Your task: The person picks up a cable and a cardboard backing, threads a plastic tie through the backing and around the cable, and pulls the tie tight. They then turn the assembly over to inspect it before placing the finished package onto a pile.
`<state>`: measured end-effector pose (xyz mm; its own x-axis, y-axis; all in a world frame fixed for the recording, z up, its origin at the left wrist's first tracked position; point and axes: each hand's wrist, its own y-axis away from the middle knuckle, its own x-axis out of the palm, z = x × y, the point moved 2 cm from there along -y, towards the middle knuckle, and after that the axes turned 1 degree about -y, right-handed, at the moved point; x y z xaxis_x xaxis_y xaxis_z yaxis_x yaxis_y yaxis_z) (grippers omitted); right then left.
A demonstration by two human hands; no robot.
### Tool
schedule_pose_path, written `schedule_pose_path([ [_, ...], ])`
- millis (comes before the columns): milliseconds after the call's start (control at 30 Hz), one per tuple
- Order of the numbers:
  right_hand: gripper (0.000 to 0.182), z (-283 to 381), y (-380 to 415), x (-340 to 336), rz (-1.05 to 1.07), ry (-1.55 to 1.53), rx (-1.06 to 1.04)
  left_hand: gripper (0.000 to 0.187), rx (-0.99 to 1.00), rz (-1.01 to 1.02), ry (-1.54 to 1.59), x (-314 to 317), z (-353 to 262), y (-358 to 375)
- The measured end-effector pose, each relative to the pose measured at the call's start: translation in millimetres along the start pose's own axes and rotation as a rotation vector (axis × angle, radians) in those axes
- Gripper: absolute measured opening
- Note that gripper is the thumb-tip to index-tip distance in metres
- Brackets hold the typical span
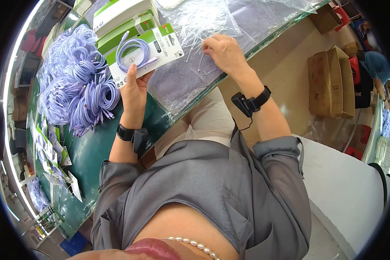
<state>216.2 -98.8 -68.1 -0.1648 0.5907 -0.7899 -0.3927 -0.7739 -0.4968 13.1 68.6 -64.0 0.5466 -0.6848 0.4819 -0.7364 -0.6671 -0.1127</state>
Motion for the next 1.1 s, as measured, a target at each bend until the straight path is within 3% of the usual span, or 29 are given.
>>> schedule_pose_path([
  [67,0.016,3.3,0.8,-1.3,0.115,-0.028,0.383,0.05,-0.011,0.011,0.02,2.1,0.8,-3.0],
  [233,0.019,16.0,7.8,17.8,0.129,0.135,0.361,0.051,0.003,0.021,0.005,11.5,-1.8,-2.7],
  [333,0.02,8.0,15.9,15.5,0.168,0.107,0.487,0.05,0.029,0.049,0.027,18.2,-6.0,-9.0],
  [500,0.014,9.9,26.7,3.3,0.125,0.182,0.434,0.048,0.028,0.124,0.12,37.9,-24.6,-21.8],
  [633,0.01,14.4,29.1,-7.5,0.069,0.208,0.301,0.047,-0.063,0.104,0.397,53.5,-26.2,-33.2],
  [733,0.007,32.9,24.7,-34.0,-0.028,-0.286,0.479,0.045,-0.131,0.063,0.629,60.8,-25.7,-42.7],
  [767,0.007,41.7,19.4,-42.8,-0.032,-0.283,0.468,0.045,-0.121,0.068,0.632,63.0,-28.7,-44.6],
  [867,0.011,78.2,-0.4,-73.0,-0.218,-0.349,0.166,0.038,-0.315,0.078,0.896,74.8,-37.4,-43.3],
  [1033,0.015,122.1,-26.3,-88.8,-0.354,-0.361,0.05,0.032,-0.399,0.18,1.071,81.1,-54.6,-32.5],
  [1100,0.018,132.7,-35.9,-86.6,-0.414,-0.256,-0.118,0.032,-0.38,0.285,1.173,84.0,-64.2,-27.4],
])
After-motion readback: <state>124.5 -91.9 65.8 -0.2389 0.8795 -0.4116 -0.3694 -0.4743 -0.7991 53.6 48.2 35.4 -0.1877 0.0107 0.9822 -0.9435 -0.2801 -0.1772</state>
